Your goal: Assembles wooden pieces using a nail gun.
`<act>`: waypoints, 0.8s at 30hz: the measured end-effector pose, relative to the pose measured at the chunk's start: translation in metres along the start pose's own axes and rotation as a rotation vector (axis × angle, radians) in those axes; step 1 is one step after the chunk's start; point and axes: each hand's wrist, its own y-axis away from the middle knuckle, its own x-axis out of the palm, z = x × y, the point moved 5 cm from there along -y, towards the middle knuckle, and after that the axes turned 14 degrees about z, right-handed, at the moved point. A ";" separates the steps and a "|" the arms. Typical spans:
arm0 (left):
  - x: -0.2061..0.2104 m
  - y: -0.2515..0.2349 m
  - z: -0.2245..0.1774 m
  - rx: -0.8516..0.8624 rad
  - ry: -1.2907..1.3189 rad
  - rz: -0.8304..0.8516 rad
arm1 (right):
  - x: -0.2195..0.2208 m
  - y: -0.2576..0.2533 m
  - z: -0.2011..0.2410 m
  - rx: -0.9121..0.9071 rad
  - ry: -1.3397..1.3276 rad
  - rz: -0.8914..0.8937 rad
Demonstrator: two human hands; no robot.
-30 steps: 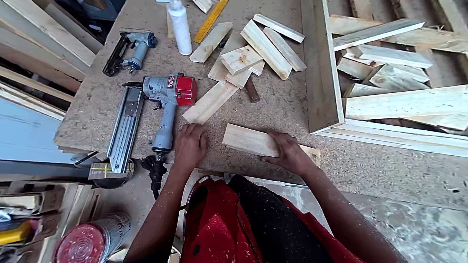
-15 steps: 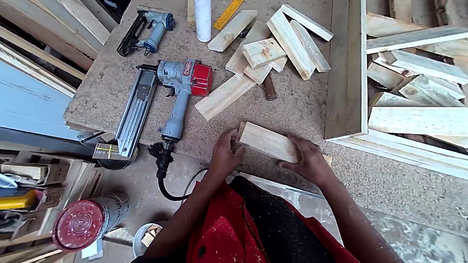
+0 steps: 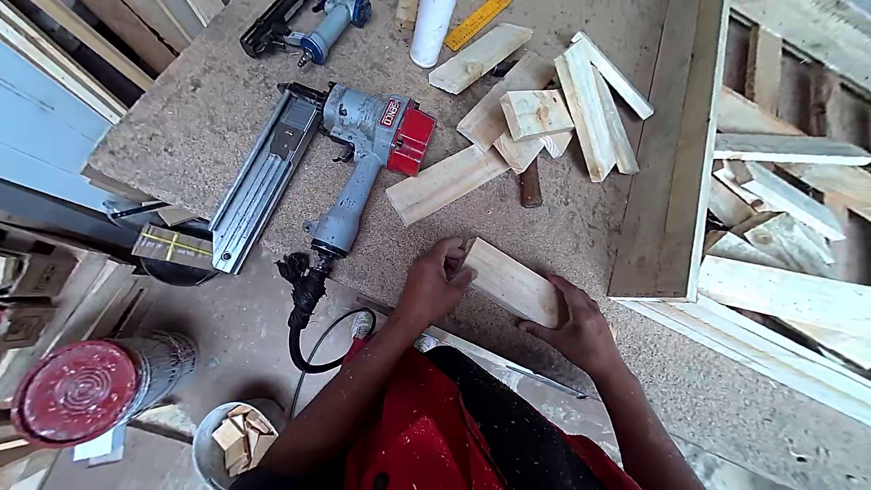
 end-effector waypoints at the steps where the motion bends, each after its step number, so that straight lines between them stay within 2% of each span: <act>1: 0.000 -0.003 -0.001 0.004 0.002 -0.001 | 0.001 0.000 -0.001 0.011 0.001 0.005; 5: 0.001 -0.006 -0.002 0.001 0.014 -0.007 | 0.002 0.002 -0.001 -0.004 -0.002 -0.007; 9: -0.006 -0.006 -0.004 -0.018 -0.034 -0.006 | -0.002 0.008 -0.004 -0.121 -0.047 -0.092; 15: -0.003 -0.005 -0.010 -0.006 -0.103 -0.004 | -0.014 0.040 -0.026 -0.107 -0.198 -0.041; 24: -0.001 -0.002 -0.016 0.002 -0.142 -0.029 | -0.006 0.042 -0.026 -0.270 -0.058 -0.143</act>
